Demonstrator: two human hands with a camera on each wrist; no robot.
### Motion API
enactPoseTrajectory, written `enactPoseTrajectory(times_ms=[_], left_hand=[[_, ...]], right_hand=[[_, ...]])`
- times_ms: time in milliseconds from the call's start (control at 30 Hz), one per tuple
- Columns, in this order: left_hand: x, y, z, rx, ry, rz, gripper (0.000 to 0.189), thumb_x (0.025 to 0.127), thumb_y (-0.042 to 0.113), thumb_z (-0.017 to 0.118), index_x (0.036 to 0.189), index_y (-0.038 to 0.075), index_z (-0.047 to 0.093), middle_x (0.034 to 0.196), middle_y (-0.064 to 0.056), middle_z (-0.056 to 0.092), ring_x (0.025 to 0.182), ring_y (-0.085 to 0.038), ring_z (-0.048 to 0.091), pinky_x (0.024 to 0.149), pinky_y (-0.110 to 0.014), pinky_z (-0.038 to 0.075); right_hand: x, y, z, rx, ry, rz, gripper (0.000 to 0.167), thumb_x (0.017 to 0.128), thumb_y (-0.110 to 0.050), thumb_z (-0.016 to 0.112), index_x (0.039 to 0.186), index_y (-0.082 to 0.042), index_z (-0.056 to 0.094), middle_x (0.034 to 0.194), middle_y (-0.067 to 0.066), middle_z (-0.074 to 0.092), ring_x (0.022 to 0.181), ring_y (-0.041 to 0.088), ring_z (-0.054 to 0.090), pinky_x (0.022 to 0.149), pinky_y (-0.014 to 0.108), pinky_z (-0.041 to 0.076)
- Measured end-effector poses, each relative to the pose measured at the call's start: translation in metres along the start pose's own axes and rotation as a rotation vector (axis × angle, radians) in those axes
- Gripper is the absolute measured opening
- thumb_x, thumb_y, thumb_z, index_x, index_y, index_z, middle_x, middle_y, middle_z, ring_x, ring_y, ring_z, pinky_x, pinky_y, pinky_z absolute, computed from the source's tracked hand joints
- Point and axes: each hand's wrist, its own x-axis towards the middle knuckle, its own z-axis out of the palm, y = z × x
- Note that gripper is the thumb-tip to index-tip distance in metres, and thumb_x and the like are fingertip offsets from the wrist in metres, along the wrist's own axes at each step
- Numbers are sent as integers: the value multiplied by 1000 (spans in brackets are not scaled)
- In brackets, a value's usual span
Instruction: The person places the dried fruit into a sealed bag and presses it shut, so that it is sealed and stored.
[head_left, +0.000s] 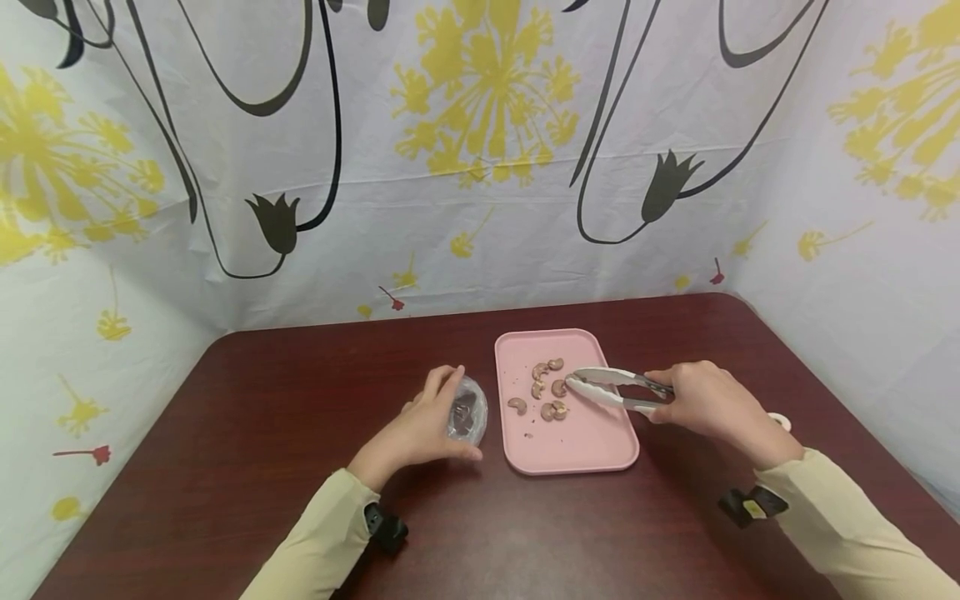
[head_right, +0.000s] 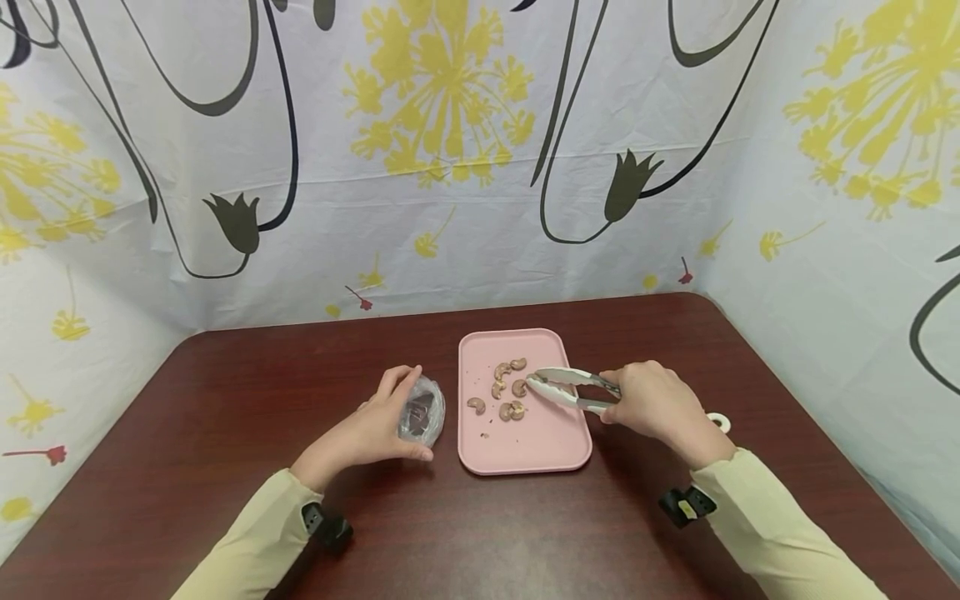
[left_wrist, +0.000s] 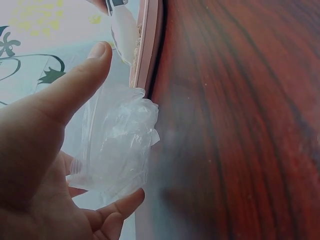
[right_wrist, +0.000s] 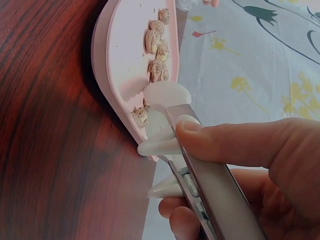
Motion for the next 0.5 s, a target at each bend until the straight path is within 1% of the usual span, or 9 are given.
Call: enactPoseTrajectory(times_ms=[200,500], left_hand=[[-1,-1,0,4,-1,4,119,61,48,87,153,12,20,150,-10,23,127,-32,45,101,-58,34],[-1,-1,0,-11,3,1,121,60,47,87,154,14,17,151,-10,23,127,-33,45,102,-59,34]], right_hand=[[-1,0,0,10,0,12,52,72,-22,78,118,-3,67,72,-3,63,59,14,45,50,29,32],[0,0,0,22,1,25,54,72,-22,78,120,-1,65,72,-2,63,58,14,44,49,29,31]])
